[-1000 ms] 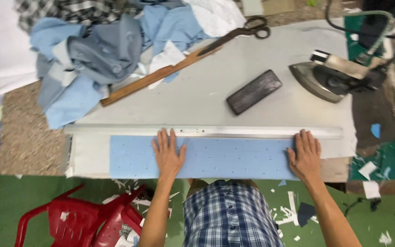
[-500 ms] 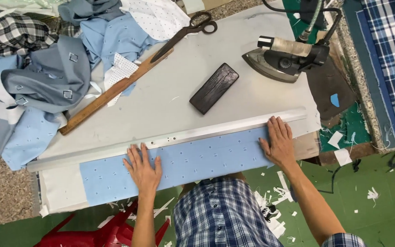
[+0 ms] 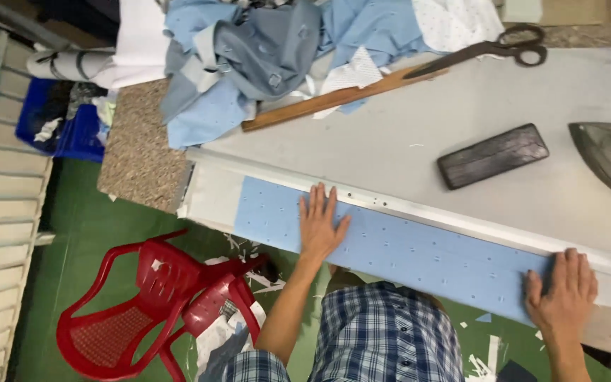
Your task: The person cuts a long strip of light blue patterned fabric using scissors, then uses a ruler and chalk to mark measurements. They fold the fabric and press it with an iron, repeating the process of measuring, marking, folding, and ironing to prepare the fabric piece.
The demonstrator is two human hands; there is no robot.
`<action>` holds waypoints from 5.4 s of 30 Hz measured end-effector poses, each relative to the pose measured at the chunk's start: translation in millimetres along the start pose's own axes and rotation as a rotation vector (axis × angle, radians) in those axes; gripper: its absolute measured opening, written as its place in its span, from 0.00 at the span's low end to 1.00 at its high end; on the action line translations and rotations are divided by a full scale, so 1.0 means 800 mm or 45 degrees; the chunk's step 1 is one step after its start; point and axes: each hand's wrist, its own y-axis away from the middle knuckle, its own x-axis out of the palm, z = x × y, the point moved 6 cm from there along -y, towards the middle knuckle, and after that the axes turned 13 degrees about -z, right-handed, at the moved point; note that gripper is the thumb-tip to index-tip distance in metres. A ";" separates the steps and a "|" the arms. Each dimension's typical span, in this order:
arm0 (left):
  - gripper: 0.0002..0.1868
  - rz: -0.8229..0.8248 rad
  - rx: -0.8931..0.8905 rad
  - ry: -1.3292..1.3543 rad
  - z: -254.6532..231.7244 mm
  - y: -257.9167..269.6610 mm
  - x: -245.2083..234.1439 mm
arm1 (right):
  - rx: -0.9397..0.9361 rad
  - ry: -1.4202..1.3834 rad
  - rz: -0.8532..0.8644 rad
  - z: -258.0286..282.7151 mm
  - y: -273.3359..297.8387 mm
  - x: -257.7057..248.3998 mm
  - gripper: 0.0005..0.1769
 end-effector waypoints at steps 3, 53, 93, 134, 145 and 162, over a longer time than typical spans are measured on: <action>0.43 -0.116 0.003 0.062 0.007 0.005 0.009 | -0.143 0.075 -0.179 -0.008 0.008 0.009 0.52; 0.23 -0.460 0.600 0.462 -0.063 0.050 0.006 | -0.749 -0.057 -0.174 0.302 0.026 0.111 0.14; 0.23 -0.473 0.832 0.554 0.073 0.056 0.009 | -0.434 -0.015 -0.481 0.406 0.052 0.140 0.08; 0.22 -0.432 0.612 0.417 -0.202 0.084 0.017 | -0.728 -0.134 -0.377 0.170 0.040 0.052 0.14; 0.23 -0.453 0.476 0.378 -0.084 0.065 0.010 | -0.794 -0.158 -0.289 0.292 0.027 0.107 0.14; 0.22 -0.711 0.008 0.162 0.203 0.024 -0.034 | -0.866 -0.051 -0.304 0.415 0.016 0.135 0.13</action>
